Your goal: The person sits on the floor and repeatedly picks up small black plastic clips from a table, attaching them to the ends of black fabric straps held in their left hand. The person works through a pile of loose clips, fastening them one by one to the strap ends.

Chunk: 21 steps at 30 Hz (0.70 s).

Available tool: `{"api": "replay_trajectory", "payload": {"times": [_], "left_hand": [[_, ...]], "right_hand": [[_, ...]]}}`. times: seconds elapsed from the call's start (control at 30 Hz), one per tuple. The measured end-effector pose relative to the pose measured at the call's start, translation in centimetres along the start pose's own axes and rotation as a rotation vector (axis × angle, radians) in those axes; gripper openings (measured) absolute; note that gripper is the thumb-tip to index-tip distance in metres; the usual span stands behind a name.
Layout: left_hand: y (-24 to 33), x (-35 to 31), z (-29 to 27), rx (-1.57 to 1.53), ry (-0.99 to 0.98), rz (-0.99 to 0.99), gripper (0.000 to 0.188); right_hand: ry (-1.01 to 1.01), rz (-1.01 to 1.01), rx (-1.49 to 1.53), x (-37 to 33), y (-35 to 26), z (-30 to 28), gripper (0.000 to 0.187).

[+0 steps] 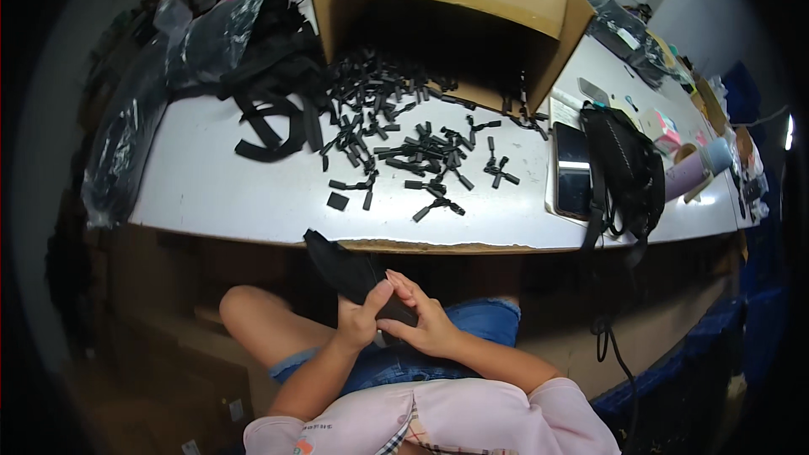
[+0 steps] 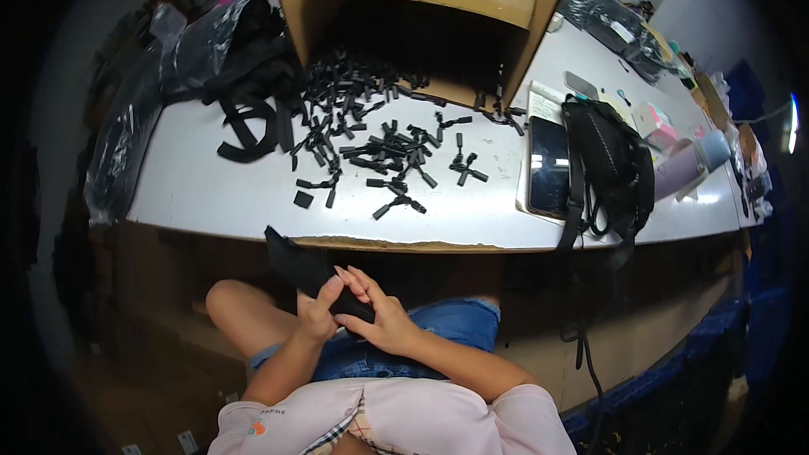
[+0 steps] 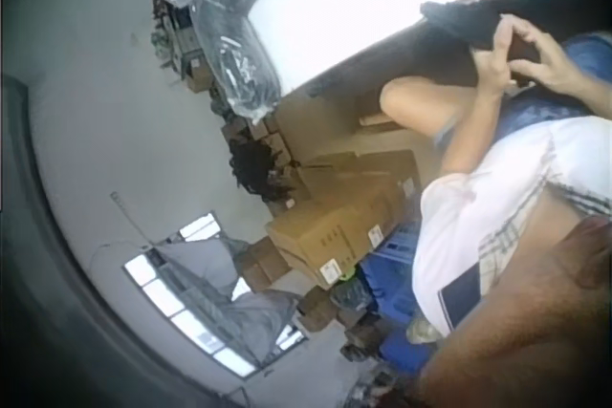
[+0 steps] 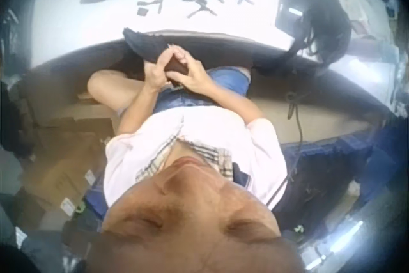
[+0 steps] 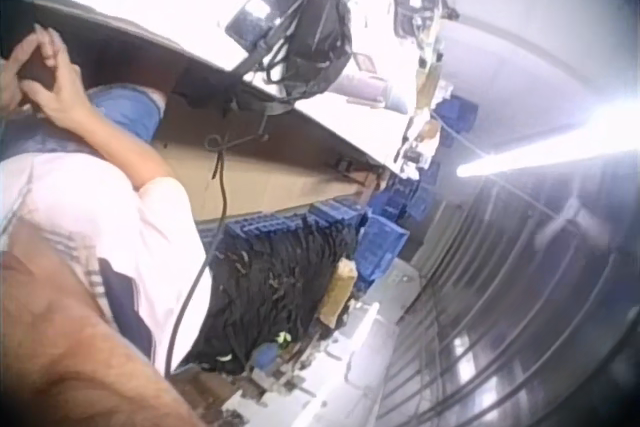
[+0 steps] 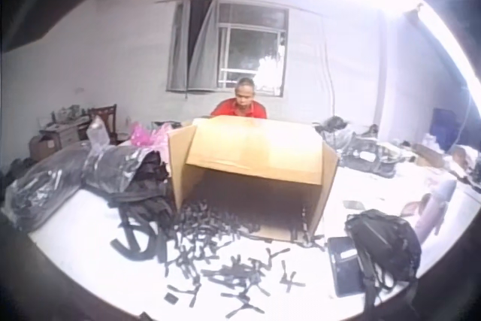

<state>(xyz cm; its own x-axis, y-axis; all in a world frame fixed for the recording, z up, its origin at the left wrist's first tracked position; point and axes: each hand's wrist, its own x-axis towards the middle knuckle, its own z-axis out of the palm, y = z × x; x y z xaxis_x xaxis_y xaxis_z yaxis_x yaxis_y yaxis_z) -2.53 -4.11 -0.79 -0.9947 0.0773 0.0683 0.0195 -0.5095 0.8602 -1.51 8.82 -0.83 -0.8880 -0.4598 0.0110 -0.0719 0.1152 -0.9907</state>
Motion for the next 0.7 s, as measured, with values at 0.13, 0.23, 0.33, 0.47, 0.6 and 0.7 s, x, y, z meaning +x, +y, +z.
{"api": "replay_trajectory", "payload": {"times": [0.13, 0.23, 0.33, 0.47, 0.6, 0.7], "left_hand": [[2.5, 0.9, 0.2, -0.092, 0.192, 0.068, 0.033], [1.3, 0.7, -2.3, 0.001, 0.055, 0.075, 0.032], [1.1, 0.8, 0.4, 0.158, 0.063, -0.148, 0.018], [-1.2, 0.2, 1.7, -0.108, 0.021, -0.271, 0.015], [-2.0, -0.1, 1.4, -0.092, -0.102, -0.401, 0.017], [-1.8, -0.4, 2.4, -0.035, -0.085, -0.384, 0.016]], "right_hand": [[0.07, -0.496, -0.562, 0.5, -1.3, -3.5, 0.05], [0.303, -0.487, -0.86, 2.6, -3.2, -7.9, 0.047], [0.525, -0.288, -1.146, 5.9, -2.8, -12.5, 0.048], [0.347, -0.214, -1.23, 5.7, -1.0, -12.9, 0.049], [0.472, -0.378, -0.621, 2.5, -2.0, -9.3, 0.035], [0.225, -0.297, -0.371, 1.4, -2.1, -7.2, 0.02]]}}
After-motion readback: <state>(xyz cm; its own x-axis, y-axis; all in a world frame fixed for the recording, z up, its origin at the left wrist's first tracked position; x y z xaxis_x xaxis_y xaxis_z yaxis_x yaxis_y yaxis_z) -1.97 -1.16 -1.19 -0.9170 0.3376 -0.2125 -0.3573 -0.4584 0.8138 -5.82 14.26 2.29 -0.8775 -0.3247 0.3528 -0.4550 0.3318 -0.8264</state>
